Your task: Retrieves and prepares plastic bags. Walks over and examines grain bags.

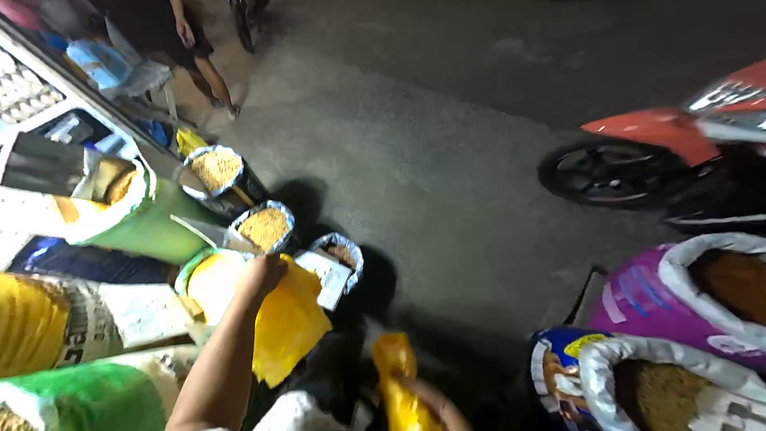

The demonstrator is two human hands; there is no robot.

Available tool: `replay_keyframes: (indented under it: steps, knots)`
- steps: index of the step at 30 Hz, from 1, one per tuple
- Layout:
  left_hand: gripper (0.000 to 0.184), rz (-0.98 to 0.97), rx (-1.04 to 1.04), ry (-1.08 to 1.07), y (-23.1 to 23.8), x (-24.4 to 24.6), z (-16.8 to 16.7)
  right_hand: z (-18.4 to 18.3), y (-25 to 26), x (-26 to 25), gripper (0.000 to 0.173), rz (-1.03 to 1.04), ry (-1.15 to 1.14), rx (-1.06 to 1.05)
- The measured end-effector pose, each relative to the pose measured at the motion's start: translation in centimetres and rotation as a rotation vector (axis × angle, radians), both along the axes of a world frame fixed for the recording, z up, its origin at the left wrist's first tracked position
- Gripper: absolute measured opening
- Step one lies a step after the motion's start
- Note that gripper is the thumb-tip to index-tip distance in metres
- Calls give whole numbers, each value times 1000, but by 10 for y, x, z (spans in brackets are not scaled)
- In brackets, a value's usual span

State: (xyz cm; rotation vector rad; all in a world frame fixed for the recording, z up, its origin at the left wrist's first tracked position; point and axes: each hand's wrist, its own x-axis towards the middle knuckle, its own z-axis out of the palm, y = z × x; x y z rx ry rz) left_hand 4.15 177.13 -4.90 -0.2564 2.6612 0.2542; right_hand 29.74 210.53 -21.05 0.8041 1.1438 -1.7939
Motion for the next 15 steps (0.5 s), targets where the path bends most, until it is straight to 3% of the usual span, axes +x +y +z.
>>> replay_keyframes:
  steps: [2,5,6,11,15]
  knots:
    - [34,1,-22,23,-12,9,-14,-39,19,-18,42,-142,11,-7]
    - [33,-7,-93,77,-36,23,-36,-95,46,-26,43,-504,255,-408]
    - [33,-6,-105,96,-44,29,-43,-108,51,-29,45,-571,343,-427]
    - [32,-12,-120,167,-73,71,-80,-110,44,-21,45,-847,566,94]
    - [33,-48,-118,159,-88,102,-93,-88,6,20,44,-1157,358,134]
